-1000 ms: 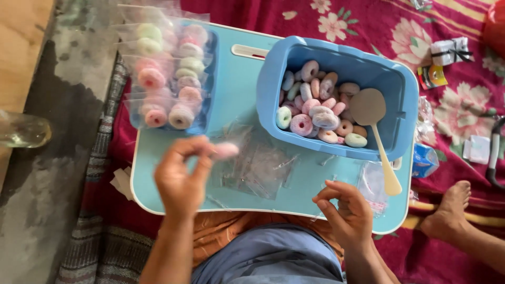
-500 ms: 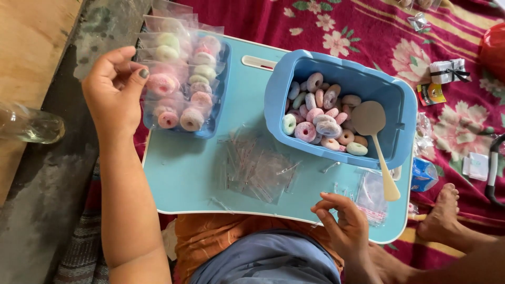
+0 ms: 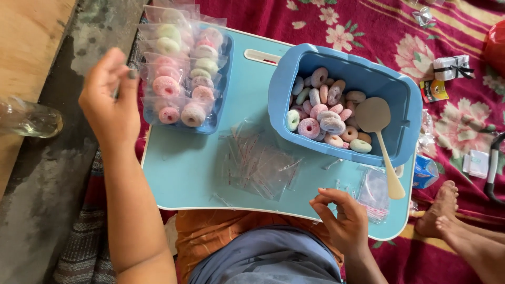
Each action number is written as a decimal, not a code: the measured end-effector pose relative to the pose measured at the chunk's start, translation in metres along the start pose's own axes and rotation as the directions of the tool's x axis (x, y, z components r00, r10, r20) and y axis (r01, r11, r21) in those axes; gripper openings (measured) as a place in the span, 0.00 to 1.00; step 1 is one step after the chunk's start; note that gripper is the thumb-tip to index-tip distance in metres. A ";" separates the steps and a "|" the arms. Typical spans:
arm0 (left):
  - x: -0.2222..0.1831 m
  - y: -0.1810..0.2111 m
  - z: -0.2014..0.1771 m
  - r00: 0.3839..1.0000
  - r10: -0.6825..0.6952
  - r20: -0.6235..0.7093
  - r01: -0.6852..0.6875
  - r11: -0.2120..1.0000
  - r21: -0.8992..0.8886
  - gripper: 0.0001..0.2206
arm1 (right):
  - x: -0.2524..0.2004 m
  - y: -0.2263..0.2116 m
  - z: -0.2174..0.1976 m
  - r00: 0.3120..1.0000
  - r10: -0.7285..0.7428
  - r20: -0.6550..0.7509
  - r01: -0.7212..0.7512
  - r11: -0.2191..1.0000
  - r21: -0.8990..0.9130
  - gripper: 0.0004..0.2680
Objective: Packing small donut-shaped items into individual plastic bags using a spoon and hands.
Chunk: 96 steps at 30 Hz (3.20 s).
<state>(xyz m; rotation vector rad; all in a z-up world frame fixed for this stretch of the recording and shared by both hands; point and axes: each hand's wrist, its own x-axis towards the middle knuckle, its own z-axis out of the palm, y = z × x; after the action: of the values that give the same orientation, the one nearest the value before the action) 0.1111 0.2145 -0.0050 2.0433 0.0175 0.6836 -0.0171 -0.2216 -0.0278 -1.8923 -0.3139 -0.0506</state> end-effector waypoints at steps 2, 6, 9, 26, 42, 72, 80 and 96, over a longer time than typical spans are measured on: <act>-0.011 0.016 0.012 0.910 0.292 -0.294 -0.236 0.948 0.213 0.18 | 0.000 0.006 0.001 1.000 -0.029 -0.005 0.028 0.998 -0.053 0.13; -0.092 0.031 0.071 0.925 0.343 -0.165 -0.326 0.937 0.123 0.15 | 0.009 0.005 0.006 0.996 -0.084 0.025 0.087 0.988 -0.131 0.11; -0.138 0.059 0.110 0.853 0.449 0.267 -0.498 0.853 0.157 0.09 | 0.014 0.003 0.006 0.994 -0.109 0.020 0.111 0.984 -0.141 0.07; -0.160 0.102 0.123 0.814 0.333 0.476 -0.294 0.943 -0.156 0.04 | 0.019 0.009 0.001 0.966 -0.163 0.202 0.233 0.889 -0.395 0.22; -0.148 0.112 0.113 0.724 0.108 0.682 0.289 0.849 -0.441 0.33 | 0.019 0.007 -0.004 0.990 -0.132 0.040 0.138 0.945 -0.296 0.05; -0.153 0.122 0.119 0.836 -0.110 0.538 0.319 0.895 -0.312 0.06 | 0.024 -0.018 -0.009 0.908 -0.418 0.040 0.411 0.866 -0.286 0.06; -0.152 0.107 0.113 0.872 -0.045 0.487 0.224 0.922 -0.316 0.09 | 0.026 -0.018 -0.015 0.919 -0.393 0.038 0.367 0.817 -0.444 0.08; -0.144 0.111 0.113 0.830 0.110 0.547 0.169 0.885 -0.435 0.03 | 0.013 0.001 0.000 0.948 -0.289 0.130 0.317 0.872 -0.372 0.26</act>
<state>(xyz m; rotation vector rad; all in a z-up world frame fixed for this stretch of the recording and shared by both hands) 0.0150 0.0248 -0.0278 1.6867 -0.4208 0.0221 -0.0046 -0.2192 -0.0262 -2.2252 -0.6925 -0.2769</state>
